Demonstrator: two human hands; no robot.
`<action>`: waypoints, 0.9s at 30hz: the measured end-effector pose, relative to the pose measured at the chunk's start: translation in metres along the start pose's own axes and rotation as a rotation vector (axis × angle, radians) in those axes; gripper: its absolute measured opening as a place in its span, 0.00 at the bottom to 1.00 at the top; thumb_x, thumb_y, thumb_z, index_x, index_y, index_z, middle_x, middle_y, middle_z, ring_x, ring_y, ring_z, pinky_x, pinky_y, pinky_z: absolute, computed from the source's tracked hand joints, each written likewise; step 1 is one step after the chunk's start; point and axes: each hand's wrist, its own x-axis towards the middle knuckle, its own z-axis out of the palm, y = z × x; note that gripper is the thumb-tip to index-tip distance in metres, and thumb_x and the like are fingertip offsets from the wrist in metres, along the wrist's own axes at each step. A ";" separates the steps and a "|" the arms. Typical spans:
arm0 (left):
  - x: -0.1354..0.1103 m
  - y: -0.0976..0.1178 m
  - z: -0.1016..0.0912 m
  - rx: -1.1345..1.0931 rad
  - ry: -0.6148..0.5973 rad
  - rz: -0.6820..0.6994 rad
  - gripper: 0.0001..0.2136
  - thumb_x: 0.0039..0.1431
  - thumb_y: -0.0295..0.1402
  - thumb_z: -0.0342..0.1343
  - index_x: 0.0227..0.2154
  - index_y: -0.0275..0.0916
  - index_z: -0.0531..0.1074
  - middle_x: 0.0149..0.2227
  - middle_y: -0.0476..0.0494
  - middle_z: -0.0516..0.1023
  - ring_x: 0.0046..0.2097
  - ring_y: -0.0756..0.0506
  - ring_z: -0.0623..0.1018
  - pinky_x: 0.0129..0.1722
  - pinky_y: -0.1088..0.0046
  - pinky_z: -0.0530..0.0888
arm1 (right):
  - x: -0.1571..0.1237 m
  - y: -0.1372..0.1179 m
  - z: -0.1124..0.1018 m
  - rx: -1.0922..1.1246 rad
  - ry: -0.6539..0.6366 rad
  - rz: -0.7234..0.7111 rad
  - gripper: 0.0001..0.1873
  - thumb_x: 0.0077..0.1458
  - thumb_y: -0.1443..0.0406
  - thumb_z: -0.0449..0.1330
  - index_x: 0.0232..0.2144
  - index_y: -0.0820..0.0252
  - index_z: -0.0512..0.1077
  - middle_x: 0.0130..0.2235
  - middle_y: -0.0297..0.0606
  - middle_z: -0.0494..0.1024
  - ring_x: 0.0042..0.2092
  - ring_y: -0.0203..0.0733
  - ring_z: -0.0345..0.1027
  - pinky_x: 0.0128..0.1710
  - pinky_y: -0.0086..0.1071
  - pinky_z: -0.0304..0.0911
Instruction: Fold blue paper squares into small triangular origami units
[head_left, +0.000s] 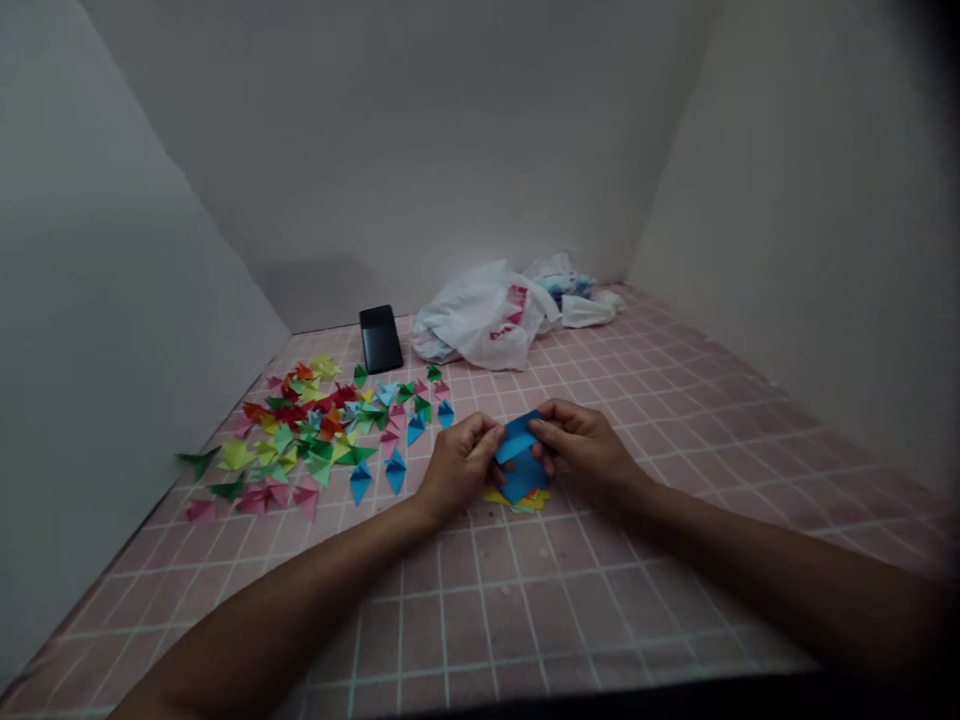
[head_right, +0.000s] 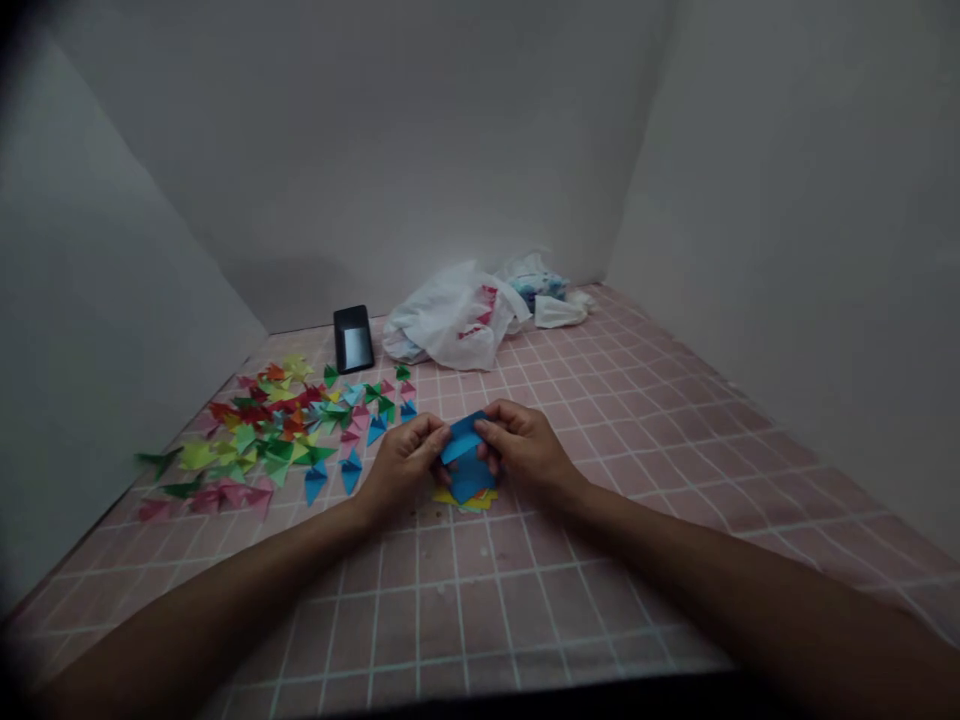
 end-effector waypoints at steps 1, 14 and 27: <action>0.000 -0.001 0.000 0.000 -0.010 -0.015 0.14 0.59 0.46 0.58 0.30 0.40 0.69 0.20 0.52 0.74 0.21 0.48 0.75 0.23 0.74 0.70 | 0.001 0.000 -0.002 0.005 0.017 -0.011 0.17 0.47 0.54 0.69 0.29 0.58 0.69 0.21 0.28 0.73 0.19 0.31 0.62 0.21 0.28 0.58; -0.001 0.008 0.002 -0.249 -0.068 -0.147 0.19 0.55 0.50 0.63 0.28 0.37 0.73 0.25 0.49 0.73 0.26 0.50 0.72 0.29 0.74 0.71 | 0.009 0.003 -0.009 0.017 -0.064 -0.088 0.13 0.53 0.55 0.65 0.30 0.59 0.71 0.19 0.26 0.68 0.21 0.31 0.59 0.22 0.26 0.54; -0.001 0.004 0.005 -0.452 -0.159 -0.192 0.15 0.57 0.44 0.64 0.31 0.36 0.75 0.26 0.49 0.72 0.27 0.52 0.70 0.31 0.76 0.69 | 0.006 0.006 -0.005 0.068 -0.085 -0.079 0.13 0.55 0.56 0.65 0.33 0.58 0.70 0.19 0.24 0.67 0.20 0.30 0.58 0.21 0.26 0.51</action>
